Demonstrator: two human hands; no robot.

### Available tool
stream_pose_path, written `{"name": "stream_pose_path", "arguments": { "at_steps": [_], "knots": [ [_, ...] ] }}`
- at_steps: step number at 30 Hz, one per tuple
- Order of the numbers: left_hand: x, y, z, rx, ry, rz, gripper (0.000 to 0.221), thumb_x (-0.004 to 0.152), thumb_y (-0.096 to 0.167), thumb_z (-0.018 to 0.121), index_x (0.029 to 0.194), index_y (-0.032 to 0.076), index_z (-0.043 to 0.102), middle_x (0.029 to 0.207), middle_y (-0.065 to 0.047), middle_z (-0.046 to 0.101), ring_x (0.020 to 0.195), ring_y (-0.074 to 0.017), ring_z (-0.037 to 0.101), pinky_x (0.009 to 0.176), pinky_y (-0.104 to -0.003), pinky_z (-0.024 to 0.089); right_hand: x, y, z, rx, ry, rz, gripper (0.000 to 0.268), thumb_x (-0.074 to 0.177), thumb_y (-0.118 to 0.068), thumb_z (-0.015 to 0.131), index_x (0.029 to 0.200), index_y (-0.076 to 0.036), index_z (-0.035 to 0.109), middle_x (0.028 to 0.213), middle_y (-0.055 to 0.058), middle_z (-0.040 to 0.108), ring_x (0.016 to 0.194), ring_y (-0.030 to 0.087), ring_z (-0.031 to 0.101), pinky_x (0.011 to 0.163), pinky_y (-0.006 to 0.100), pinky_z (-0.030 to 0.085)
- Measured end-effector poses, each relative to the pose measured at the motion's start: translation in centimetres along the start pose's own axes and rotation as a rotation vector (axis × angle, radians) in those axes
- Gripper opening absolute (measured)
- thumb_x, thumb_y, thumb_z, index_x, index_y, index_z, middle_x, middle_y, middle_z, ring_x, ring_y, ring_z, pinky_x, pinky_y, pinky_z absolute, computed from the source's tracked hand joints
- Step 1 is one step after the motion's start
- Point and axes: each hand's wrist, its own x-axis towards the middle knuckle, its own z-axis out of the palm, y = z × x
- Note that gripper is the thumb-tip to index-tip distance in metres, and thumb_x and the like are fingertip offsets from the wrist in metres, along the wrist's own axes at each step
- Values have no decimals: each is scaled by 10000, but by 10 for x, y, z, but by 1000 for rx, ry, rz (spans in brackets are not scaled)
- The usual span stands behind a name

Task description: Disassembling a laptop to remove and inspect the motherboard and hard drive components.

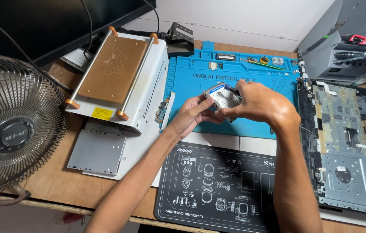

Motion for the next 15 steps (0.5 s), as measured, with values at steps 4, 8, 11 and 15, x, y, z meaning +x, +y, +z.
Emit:
{"name": "stream_pose_path", "arguments": {
  "at_steps": [4,8,11,15],
  "knots": [
    [-1,-6,4,20,7,26,405,1027,287,641,1217,-63,566,1026,-215,706,844,-325,761,765,-438,664,0,1,3,-29,40,13,920,709,-691,850,1258,25,672,1113,276,725,1050,421,743,861,545,608],
    [-12,-6,20,4,66,63,387,1039,266,610,1183,-89,559,1037,-248,705,831,-354,758,743,-449,668,8,8,10,-74,64,0,964,667,-718,862,1256,15,646,1120,265,707,1035,430,741,835,566,610],
    [-34,-5,24,18,137,76,392,1022,253,627,1177,-100,559,1037,-271,697,833,-386,754,746,-473,665,-4,-7,6,-68,17,-41,976,634,-715,882,1259,-4,644,1124,257,704,1036,427,743,833,564,612],
    [-78,17,22,189,252,131,356,948,150,720,1212,-56,601,1040,-149,669,872,-278,754,733,-379,666,-27,-37,-2,-26,-109,-155,914,667,-589,896,1316,-15,607,1172,247,683,1073,455,725,863,571,607]
  ]
}}
